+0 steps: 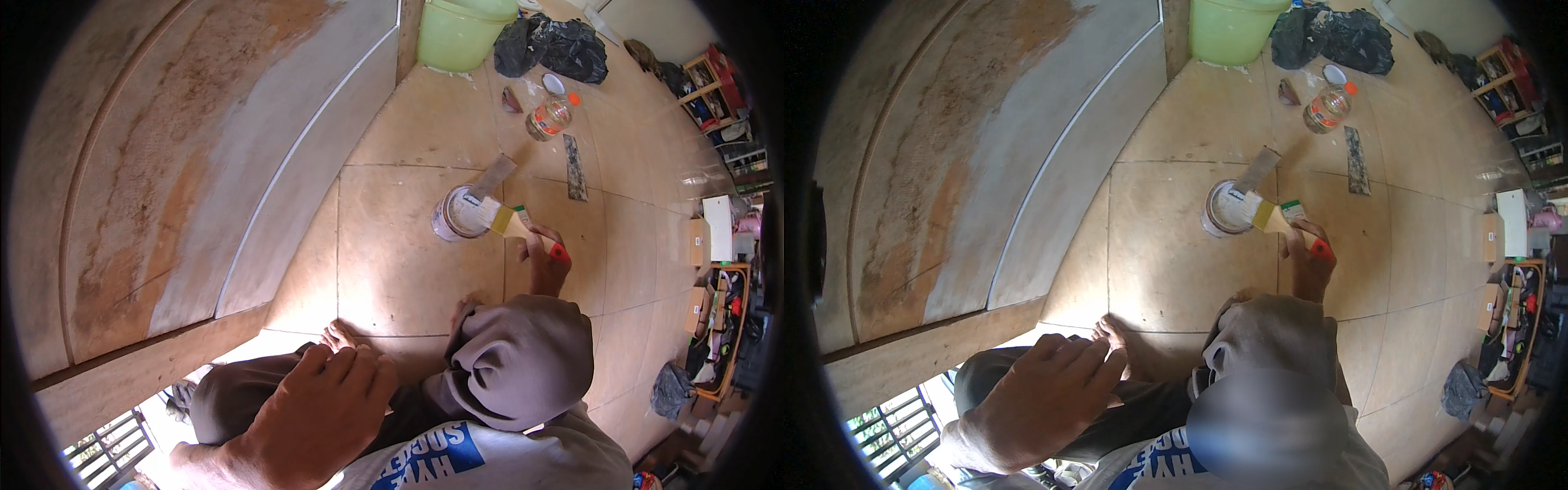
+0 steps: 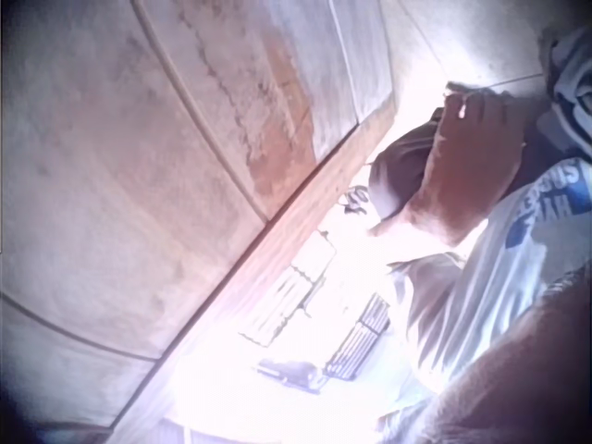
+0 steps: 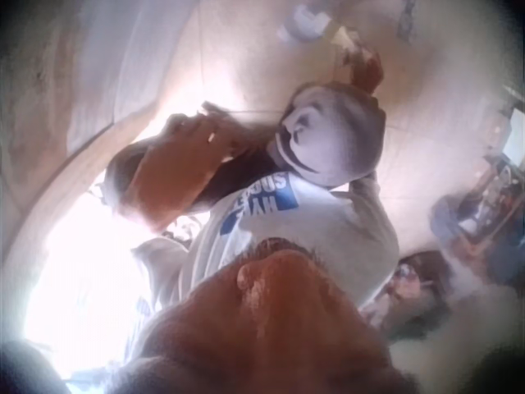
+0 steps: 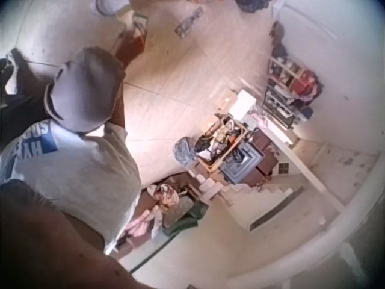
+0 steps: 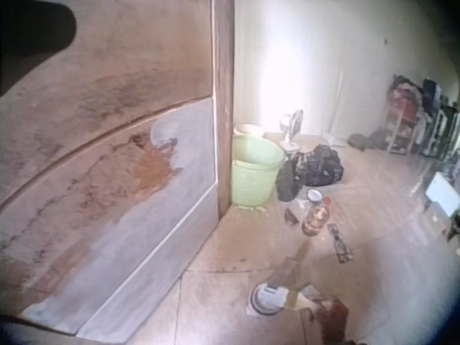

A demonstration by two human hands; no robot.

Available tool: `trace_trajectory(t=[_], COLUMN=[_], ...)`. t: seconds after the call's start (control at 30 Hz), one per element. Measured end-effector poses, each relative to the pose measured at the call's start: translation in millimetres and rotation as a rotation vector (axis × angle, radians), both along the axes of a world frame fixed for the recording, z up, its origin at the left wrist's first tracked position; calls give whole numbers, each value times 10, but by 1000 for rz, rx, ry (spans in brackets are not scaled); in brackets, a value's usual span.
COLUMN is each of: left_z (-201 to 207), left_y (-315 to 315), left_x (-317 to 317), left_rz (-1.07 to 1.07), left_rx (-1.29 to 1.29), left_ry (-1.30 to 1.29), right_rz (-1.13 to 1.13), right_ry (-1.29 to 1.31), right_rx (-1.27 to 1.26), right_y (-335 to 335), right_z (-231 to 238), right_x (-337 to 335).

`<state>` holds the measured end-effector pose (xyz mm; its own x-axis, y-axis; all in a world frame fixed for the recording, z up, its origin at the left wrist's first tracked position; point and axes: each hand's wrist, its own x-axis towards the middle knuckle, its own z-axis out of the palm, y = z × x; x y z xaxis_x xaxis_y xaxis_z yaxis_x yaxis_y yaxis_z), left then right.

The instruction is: The person applies paint to the bottom panel of a wooden door using a brush, frequently dipping the brush into a small open can of white paint while sitting on the tiled floor.

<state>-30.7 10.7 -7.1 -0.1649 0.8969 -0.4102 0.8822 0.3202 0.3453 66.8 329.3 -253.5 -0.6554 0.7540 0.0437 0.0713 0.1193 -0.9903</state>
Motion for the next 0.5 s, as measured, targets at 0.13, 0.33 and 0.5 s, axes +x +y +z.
trace_trajectory(t=[0.13,0.33,0.5], left_z=[1,13,93], left_y=[5,-14,27], left_x=[28,11,-33], left_rz=[43,47,51], left_rx=[32,22,17], left_ry=[-21,-38,-71], right_rz=[136,369,420], right_ry=[-172,-231,-303], right_rx=[-18,186,251], right_y=[56,108,98], right_z=[188,147,17], right_x=[-300,-636,-742])
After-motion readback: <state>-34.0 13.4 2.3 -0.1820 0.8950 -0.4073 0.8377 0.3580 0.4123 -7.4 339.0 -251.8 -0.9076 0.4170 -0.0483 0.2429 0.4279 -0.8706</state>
